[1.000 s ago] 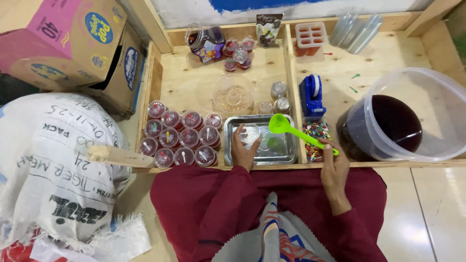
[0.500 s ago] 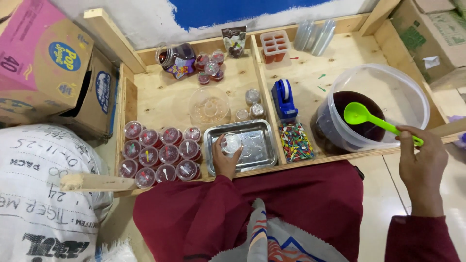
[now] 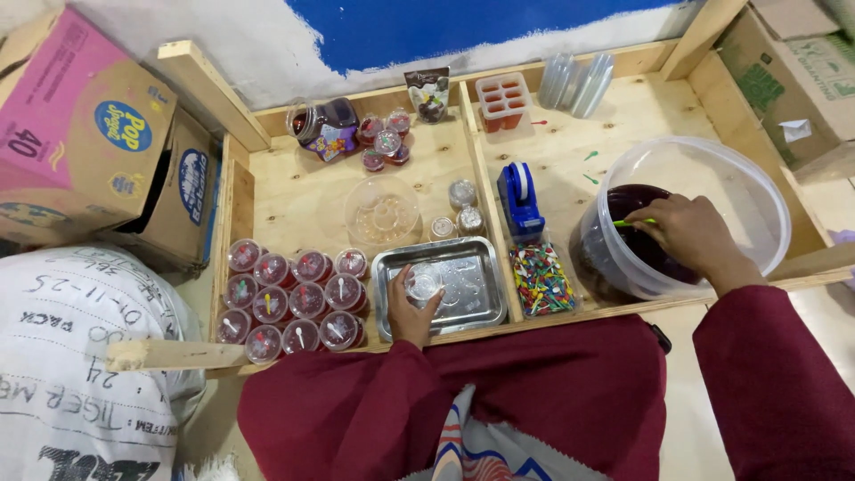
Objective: The person fills small plastic cups with a dark liquid using a ladle, covers them with lids, and applies tape to the lids by hand.
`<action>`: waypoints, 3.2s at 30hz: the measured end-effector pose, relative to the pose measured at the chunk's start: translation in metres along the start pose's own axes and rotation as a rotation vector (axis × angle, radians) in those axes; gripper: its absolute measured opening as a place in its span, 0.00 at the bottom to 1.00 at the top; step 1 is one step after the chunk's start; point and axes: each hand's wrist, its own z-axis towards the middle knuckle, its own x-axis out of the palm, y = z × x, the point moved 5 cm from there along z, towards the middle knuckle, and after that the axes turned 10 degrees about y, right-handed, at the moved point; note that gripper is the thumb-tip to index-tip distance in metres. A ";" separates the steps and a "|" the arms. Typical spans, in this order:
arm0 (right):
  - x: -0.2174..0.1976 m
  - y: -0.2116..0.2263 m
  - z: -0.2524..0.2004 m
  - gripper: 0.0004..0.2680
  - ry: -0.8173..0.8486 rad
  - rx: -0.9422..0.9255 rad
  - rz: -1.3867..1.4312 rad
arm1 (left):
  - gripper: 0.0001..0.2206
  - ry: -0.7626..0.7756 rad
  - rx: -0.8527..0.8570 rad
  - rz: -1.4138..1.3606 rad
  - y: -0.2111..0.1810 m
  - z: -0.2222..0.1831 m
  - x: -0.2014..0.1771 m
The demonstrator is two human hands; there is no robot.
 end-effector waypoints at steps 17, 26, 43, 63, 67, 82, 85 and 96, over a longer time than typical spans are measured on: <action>-0.007 -0.012 -0.037 0.16 0.605 0.283 0.150 | 0.33 -0.005 0.046 0.000 -0.002 -0.001 0.000; -0.021 0.011 -0.026 0.14 0.268 0.196 0.559 | 0.34 -0.001 0.055 0.020 0.000 0.000 0.003; -0.003 -0.043 -0.062 0.11 0.314 0.287 0.039 | 0.39 0.263 0.529 -0.037 -0.244 0.017 0.139; -0.045 -0.033 -0.123 0.07 -0.449 0.366 0.051 | 0.32 0.331 0.531 0.415 -0.272 0.025 0.234; -0.031 -0.034 -0.117 0.09 -0.358 0.429 0.036 | 0.32 0.408 0.488 0.426 -0.271 0.026 0.236; -0.080 -0.044 -0.171 0.10 -0.709 0.655 0.937 | 0.33 0.425 0.493 0.449 -0.270 0.027 0.238; -0.099 -0.033 -0.179 0.10 -0.762 0.643 0.796 | 0.32 0.402 0.494 0.431 -0.268 0.028 0.238; -0.109 0.030 -0.188 0.07 -0.873 0.359 0.493 | 0.34 0.501 0.392 0.484 -0.268 0.030 0.242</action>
